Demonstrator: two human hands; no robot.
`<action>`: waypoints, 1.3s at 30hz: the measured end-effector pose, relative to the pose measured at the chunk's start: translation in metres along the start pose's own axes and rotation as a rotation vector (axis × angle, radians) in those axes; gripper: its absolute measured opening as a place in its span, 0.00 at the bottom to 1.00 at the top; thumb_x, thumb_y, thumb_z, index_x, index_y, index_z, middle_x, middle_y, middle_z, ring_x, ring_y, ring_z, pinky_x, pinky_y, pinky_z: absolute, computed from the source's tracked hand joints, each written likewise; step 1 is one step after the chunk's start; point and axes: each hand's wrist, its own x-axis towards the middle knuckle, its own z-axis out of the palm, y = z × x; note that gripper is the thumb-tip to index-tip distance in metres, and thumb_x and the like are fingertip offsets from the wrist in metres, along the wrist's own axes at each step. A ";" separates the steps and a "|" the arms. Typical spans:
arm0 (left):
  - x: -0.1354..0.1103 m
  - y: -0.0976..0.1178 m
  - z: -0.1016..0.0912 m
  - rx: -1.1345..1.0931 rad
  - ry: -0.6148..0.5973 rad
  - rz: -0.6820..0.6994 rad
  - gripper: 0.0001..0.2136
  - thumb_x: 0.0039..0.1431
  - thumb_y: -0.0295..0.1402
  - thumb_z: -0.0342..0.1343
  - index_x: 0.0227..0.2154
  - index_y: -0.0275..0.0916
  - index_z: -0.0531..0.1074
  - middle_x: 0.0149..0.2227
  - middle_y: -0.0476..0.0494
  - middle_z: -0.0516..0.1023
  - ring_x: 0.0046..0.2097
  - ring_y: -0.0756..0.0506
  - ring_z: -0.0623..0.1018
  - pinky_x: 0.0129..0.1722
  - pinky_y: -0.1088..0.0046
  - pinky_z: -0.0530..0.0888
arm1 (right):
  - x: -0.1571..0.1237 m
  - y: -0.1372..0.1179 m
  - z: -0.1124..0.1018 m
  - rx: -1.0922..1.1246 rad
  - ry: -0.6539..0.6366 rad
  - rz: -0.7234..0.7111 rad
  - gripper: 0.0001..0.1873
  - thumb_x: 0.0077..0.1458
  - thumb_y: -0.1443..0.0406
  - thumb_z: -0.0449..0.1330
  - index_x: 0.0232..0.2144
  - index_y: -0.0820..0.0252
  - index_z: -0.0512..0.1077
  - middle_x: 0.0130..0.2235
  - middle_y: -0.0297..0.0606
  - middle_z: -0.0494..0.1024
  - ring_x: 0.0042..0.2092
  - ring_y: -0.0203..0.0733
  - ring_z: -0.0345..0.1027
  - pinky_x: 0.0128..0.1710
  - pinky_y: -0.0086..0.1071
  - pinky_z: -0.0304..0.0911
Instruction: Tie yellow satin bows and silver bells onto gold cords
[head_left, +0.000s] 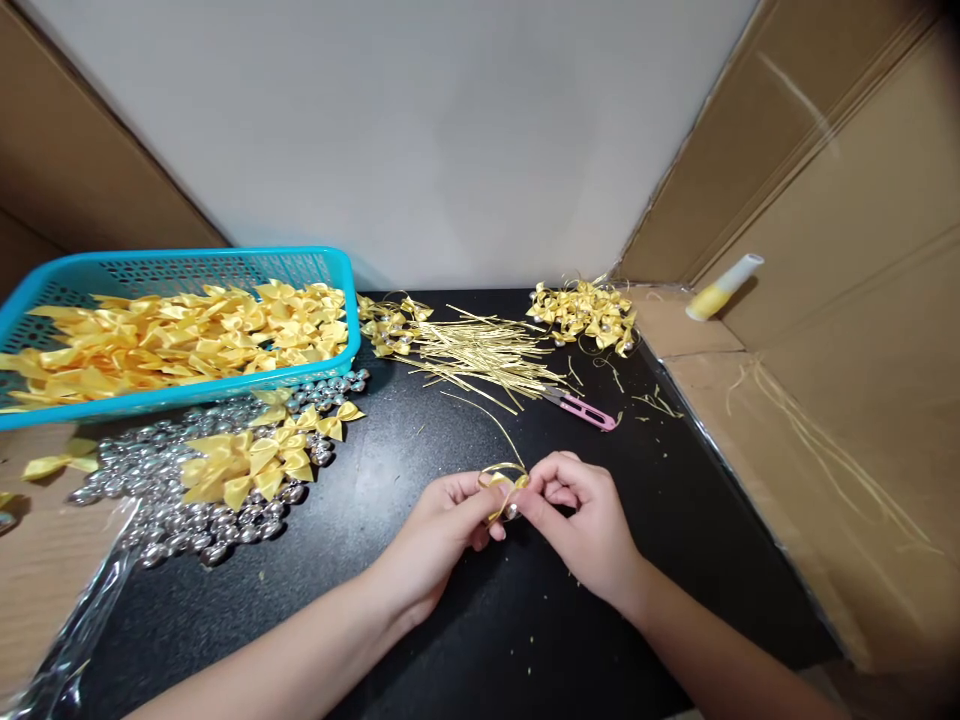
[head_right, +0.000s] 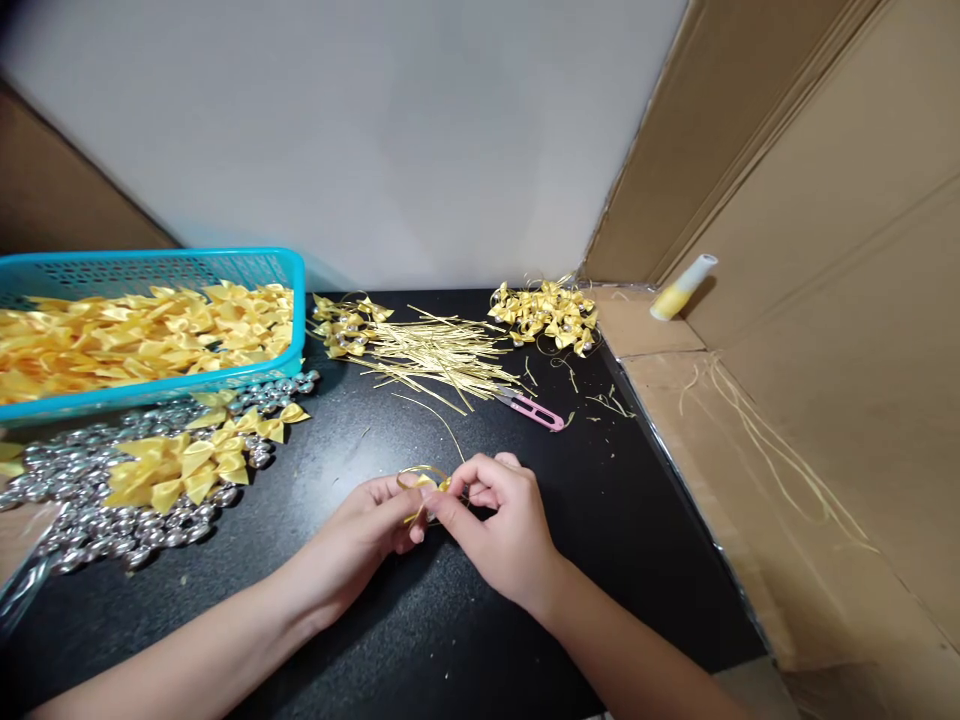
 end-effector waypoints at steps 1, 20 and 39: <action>0.000 0.000 0.000 -0.022 0.007 -0.007 0.14 0.46 0.42 0.64 0.20 0.35 0.72 0.17 0.53 0.67 0.21 0.55 0.61 0.22 0.79 0.56 | 0.000 0.000 -0.001 0.013 -0.004 -0.022 0.08 0.52 0.65 0.61 0.23 0.60 0.70 0.21 0.31 0.69 0.25 0.34 0.59 0.24 0.27 0.57; 0.003 -0.002 -0.004 -0.026 0.006 -0.009 0.15 0.46 0.43 0.64 0.22 0.34 0.72 0.18 0.53 0.67 0.22 0.55 0.61 0.23 0.78 0.56 | 0.002 -0.001 -0.003 -0.028 -0.178 0.014 0.09 0.56 0.65 0.58 0.24 0.59 0.67 0.25 0.32 0.72 0.29 0.35 0.61 0.28 0.27 0.60; 0.003 -0.004 -0.003 -0.082 -0.029 -0.064 0.14 0.47 0.40 0.65 0.21 0.35 0.70 0.17 0.54 0.67 0.21 0.56 0.60 0.23 0.79 0.56 | 0.004 -0.002 -0.006 -0.115 -0.212 -0.124 0.10 0.58 0.68 0.52 0.25 0.58 0.62 0.21 0.27 0.68 0.25 0.33 0.59 0.34 0.32 0.55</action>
